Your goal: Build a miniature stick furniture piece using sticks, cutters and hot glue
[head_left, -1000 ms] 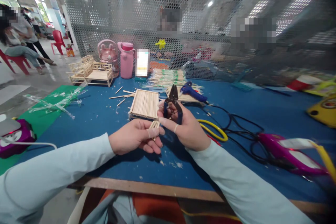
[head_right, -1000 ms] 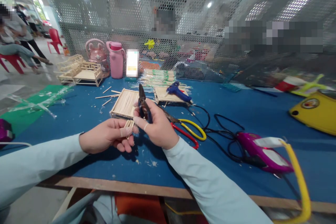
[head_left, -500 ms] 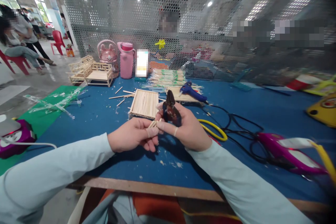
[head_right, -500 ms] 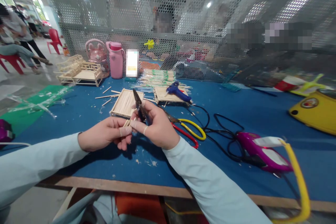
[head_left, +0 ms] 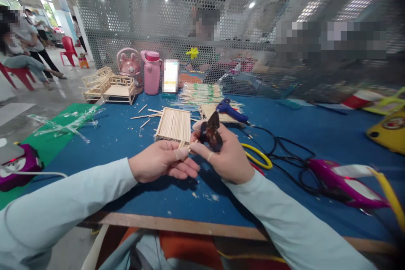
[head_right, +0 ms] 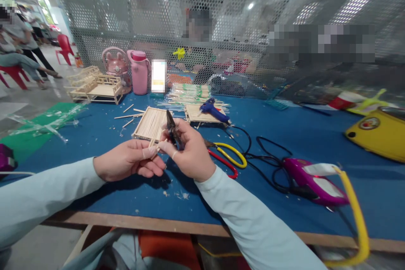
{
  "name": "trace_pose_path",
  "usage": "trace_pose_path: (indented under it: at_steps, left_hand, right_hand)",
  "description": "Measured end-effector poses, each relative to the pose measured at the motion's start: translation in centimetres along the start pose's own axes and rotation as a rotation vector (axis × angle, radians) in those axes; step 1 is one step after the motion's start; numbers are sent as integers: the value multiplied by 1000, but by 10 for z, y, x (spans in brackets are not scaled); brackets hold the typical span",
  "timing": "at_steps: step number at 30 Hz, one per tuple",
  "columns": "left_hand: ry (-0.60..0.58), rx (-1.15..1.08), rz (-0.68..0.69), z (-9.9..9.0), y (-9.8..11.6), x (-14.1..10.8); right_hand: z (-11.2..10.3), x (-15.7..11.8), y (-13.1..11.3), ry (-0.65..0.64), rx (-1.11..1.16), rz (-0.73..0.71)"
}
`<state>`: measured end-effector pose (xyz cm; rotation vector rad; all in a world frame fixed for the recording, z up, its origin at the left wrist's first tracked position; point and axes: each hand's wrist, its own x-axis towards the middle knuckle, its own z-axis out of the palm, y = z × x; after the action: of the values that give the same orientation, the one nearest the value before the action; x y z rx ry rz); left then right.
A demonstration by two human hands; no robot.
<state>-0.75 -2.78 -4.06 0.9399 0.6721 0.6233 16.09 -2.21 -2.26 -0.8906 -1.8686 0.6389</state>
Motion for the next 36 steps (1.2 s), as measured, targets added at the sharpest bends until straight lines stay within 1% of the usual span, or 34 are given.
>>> trace_pose_path:
  at_steps: [5, 11, 14, 17, 20, 22, 24, 27, 31, 33, 36]
  left_hand:
    - [40, 128, 27, 2, -1, -1]
    - [64, 176, 72, 5, -2, 0]
    - [81, 188, 130, 4, 0, 0]
    - [141, 153, 227, 2, 2, 1]
    - [178, 130, 313, -1, 5, 2]
    - [188, 132, 345, -2, 7, 2]
    - [195, 143, 360, -2, 8, 2]
    - [213, 170, 360, -1, 8, 3]
    - [233, 183, 353, -1, 8, 3]
    - [232, 168, 353, -1, 8, 3]
    - [206, 159, 313, -1, 8, 3]
  right_hand:
    - [1, -1, -2, -19, -63, -10]
    - [3, -2, -5, -36, -68, -4]
    - [1, -1, -2, -10, -48, 8]
    - [-9, 3, 2, 5, -78, 35]
    - [-22, 7, 6, -91, -224, 41]
    - [-29, 8, 6, -170, -348, 63]
    - [-32, 7, 6, -224, -426, 106]
    - [-33, 6, 4, -266, -454, 140]
    - [-35, 5, 3, -272, -442, 116]
    - [-36, 6, 1, -270, -441, 110]
    - [-36, 6, -2, -299, -423, 92]
